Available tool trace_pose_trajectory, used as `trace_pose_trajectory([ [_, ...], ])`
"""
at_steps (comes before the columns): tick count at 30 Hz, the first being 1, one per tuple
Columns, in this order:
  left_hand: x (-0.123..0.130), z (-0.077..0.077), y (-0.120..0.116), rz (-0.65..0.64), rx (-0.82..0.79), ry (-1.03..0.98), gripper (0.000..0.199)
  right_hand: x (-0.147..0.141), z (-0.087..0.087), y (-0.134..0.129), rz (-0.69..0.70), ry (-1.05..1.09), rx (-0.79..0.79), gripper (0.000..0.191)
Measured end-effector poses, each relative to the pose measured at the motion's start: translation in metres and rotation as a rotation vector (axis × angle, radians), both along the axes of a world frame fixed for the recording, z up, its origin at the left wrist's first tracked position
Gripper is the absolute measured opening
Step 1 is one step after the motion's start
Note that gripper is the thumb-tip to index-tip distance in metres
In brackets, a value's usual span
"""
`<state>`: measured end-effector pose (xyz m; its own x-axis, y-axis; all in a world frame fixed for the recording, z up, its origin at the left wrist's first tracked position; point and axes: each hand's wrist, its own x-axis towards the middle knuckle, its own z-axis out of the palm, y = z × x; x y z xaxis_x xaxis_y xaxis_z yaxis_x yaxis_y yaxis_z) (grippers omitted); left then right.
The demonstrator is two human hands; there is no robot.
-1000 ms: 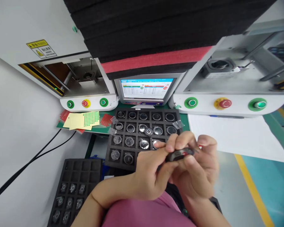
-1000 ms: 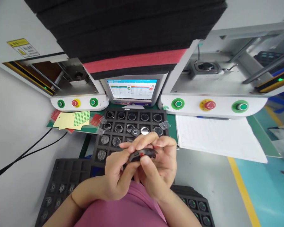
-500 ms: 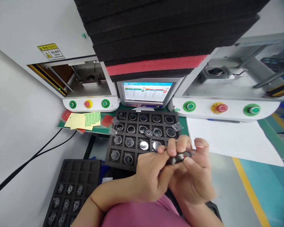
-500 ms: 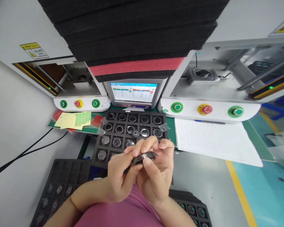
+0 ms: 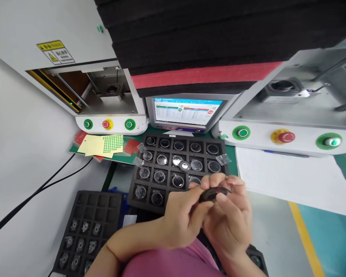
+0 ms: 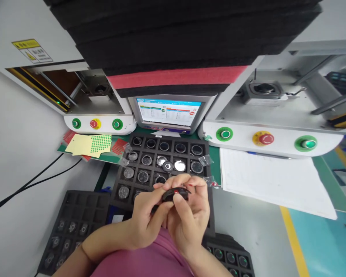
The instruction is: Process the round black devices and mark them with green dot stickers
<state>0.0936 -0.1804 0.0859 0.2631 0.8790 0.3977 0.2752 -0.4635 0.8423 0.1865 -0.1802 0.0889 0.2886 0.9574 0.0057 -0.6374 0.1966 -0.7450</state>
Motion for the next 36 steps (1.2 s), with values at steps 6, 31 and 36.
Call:
trace_pose_trajectory([
  [6,0.006,-0.007,0.001,0.005,-0.088,-0.033,0.027,0.001,-0.008,0.002,-0.046,0.007,0.017,0.021],
  [31,-0.026,-0.067,0.090,0.394,-0.389,0.725,0.023,0.071,-0.090,-0.009,-0.304,-0.311,-0.450,0.030],
  [36,0.008,-0.071,0.096,0.217,-0.436,0.798,0.028,0.074,-0.086,-0.011,-0.275,-0.335,-0.442,0.028],
])
